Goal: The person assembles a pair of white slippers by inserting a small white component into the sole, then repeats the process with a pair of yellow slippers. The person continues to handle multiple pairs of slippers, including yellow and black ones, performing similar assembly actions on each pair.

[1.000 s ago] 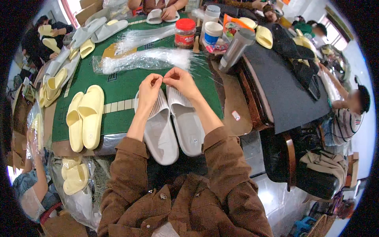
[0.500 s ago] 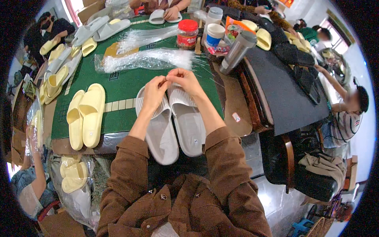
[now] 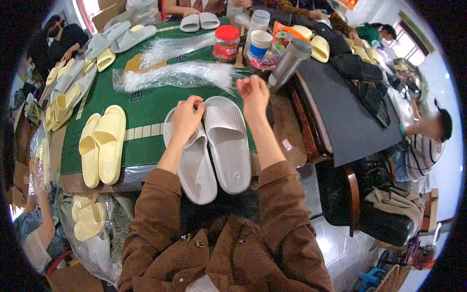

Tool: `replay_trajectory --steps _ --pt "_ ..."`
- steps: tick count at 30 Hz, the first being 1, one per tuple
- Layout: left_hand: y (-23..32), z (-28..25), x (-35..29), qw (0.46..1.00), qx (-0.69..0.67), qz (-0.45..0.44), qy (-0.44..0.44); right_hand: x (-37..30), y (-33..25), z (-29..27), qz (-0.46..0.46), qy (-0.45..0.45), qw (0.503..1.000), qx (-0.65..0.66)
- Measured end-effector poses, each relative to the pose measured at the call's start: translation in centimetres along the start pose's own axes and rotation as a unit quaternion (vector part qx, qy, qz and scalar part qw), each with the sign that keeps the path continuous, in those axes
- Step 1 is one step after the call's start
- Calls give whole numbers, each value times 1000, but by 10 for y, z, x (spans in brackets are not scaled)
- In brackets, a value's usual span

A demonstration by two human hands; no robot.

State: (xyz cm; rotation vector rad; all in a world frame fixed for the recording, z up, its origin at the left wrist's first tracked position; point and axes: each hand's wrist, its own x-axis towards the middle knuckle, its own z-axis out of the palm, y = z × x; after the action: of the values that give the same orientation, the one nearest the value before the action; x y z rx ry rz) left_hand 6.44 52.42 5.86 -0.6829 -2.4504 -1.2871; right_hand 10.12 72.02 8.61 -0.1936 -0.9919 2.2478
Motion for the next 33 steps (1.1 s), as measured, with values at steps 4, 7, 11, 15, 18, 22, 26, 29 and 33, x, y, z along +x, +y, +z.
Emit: replay_trajectory --steps 4,7,11,15,18,22,26,29,33 --pt "1 -6 -3 1000 22 6 -17 9 -55 0 -127 -7 991 -53" --pt "-4 -9 -4 1000 9 3 -26 8 -97 2 -206 -11 973 -105" --pt "3 -8 0 996 -48 -31 -64 3 -152 -16 -294 37 929 -221" --pt "5 -11 0 999 -41 19 -26 -4 -195 -43 -371 91 880 -284" --pt "2 -12 0 998 -43 -3 -42 -7 -228 -66 -424 130 835 -327" --pt "1 -9 0 998 -56 8 12 -2 -273 -105 -500 168 750 -399" --pt "-2 -11 0 997 -40 6 62 -10 -305 -130 -533 233 589 -561" --pt "2 -16 2 996 -66 -32 47 -7 -320 -149 -517 258 543 -610" --pt "-13 -23 9 967 -218 -133 19 21 -326 -201 -427 270 579 -640"
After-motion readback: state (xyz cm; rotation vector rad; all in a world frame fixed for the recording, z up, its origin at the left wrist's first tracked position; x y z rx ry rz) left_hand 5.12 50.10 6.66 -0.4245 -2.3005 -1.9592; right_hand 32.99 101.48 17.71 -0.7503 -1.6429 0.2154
